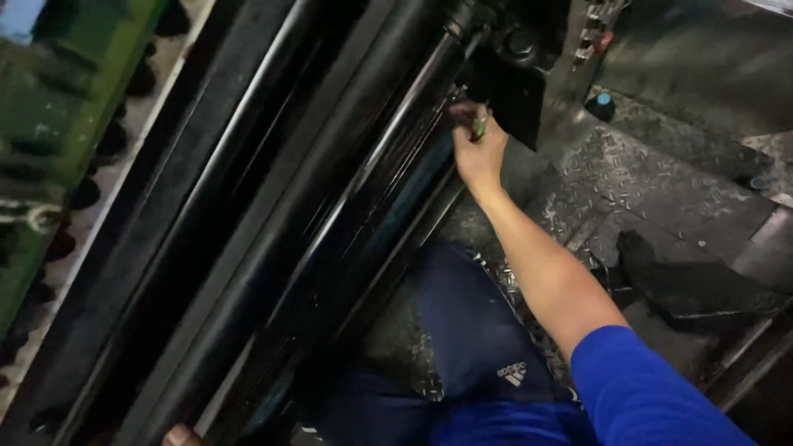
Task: Adjusting components and inserting a printing plate into an industrial offset printing press.
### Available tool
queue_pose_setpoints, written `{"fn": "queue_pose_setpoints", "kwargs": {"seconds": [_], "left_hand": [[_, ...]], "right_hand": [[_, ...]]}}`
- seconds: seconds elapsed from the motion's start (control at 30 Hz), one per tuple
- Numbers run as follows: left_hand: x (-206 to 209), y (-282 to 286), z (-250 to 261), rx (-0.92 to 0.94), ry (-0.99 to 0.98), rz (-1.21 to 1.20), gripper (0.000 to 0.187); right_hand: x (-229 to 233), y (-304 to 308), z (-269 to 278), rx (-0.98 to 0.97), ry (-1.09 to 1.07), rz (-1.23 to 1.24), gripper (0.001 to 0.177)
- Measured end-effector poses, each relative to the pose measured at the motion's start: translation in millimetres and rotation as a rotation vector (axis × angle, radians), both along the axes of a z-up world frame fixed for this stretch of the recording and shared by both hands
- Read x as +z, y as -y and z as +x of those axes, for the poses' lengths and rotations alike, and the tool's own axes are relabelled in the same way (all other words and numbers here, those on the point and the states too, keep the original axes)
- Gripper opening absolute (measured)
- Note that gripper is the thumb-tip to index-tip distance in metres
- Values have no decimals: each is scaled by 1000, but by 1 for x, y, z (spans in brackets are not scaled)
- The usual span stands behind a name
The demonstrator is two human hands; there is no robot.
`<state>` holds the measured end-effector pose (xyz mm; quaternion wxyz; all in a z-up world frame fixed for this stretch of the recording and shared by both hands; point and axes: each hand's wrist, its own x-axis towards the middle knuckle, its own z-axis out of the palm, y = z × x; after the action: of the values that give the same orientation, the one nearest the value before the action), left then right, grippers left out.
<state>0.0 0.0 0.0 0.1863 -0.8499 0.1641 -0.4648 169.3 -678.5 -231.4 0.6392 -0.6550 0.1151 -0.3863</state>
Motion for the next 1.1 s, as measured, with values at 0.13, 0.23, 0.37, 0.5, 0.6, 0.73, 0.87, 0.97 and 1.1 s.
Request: {"fn": "queue_pose_setpoints", "kwargs": {"seconds": [0.13,0.23,0.37,0.5,0.6,0.73,0.87,0.97,1.1], "left_hand": [[-8,4,-8,31,-6,24,43],[53,122,-5,44,7,40,44],[66,153,-25,77,18,65,45],[67,167,-40,101,16,92,46],[64,181,-45,99,7,114,47],[65,201,-58,109,4,148,48],[72,217,-69,119,12,176,49],[76,242,-81,143,23,184,49],[78,247,-69,227,139,219,55]], "right_hand": [[0,-7,-3,-1,7,117,37],[12,22,23,220,51,577,36],[-2,43,46,648,145,1132,15],[-11,44,45,887,259,1336,18],[0,43,27,882,239,1310,9],[16,30,3,635,65,1028,22],[-31,-7,21,214,114,417,28],[-20,-23,19,8,113,-47,30],[-23,-29,38,-56,-81,-151,35]]}}
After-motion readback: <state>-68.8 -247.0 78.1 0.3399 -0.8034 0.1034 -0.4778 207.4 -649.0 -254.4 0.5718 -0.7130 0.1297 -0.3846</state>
